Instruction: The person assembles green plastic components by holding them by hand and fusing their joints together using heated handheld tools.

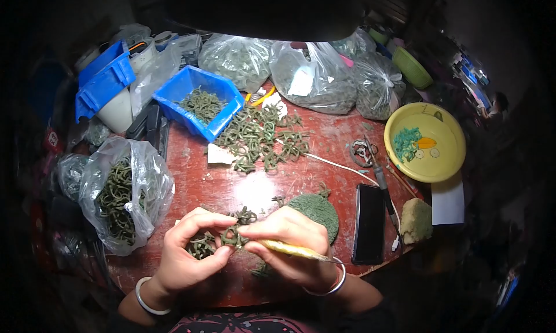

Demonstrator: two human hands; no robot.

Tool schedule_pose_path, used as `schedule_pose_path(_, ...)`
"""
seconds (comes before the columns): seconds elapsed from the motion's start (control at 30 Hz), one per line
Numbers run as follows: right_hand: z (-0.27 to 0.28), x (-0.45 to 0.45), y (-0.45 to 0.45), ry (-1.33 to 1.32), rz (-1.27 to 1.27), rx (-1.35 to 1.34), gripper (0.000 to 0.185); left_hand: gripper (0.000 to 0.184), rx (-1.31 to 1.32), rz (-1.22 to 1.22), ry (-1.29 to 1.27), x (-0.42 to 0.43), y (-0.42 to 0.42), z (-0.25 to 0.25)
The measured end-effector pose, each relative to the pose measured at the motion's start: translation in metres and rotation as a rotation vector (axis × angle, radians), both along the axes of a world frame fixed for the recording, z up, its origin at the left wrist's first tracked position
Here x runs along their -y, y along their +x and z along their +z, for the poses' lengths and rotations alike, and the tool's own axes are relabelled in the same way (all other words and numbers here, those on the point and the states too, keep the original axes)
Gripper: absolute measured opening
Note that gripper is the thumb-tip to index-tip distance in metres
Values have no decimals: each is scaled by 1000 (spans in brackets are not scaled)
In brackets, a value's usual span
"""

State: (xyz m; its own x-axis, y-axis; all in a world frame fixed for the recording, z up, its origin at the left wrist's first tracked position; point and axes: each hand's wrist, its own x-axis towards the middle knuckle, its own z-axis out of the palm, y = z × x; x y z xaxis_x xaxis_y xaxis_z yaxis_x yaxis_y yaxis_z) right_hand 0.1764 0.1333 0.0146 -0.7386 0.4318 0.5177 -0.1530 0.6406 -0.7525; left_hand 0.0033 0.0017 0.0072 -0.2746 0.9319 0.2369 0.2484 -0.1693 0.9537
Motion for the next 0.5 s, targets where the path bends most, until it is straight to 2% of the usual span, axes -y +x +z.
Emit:
schedule_pose_path(0.1,-5,1,-4,-83,43,-85,22,39,-6,-6,-13,1,-1,1)
schedule_pose_path(0.13,1,4,0,-142,-38,-54,18,39,-19,5,-18,2,-2,4)
schedule_pose_path(0.2,-7,7,5,-270,-202,-120,15,38,-291,174,212,3,-4,9)
schedule_pose_path(0.23,-9,7,6,-321,-250,-148,14,37,-339,301,260,10,-5,23)
schedule_pose_path(0.27,-10,10,6,-418,-288,-176,14,34,-671,484,447,14,-18,17)
schedule_pose_path(0.33,-9,10,6,-461,-292,-168,14,29,292,768,753,19,-37,17)
schedule_pose_path(0.37,-9,10,6,-463,-297,-168,14,33,-367,1073,583,19,-36,18)
schedule_pose_path(0.4,-8,11,5,-458,-286,-142,14,33,-262,937,506,22,-40,34)
schedule_pose_path(0.47,-7,12,4,-453,-277,-112,14,22,-628,922,255,19,-72,32)
schedule_pose_path(0.5,-7,12,3,-494,-290,-113,14,22,-625,919,254,20,-75,34)
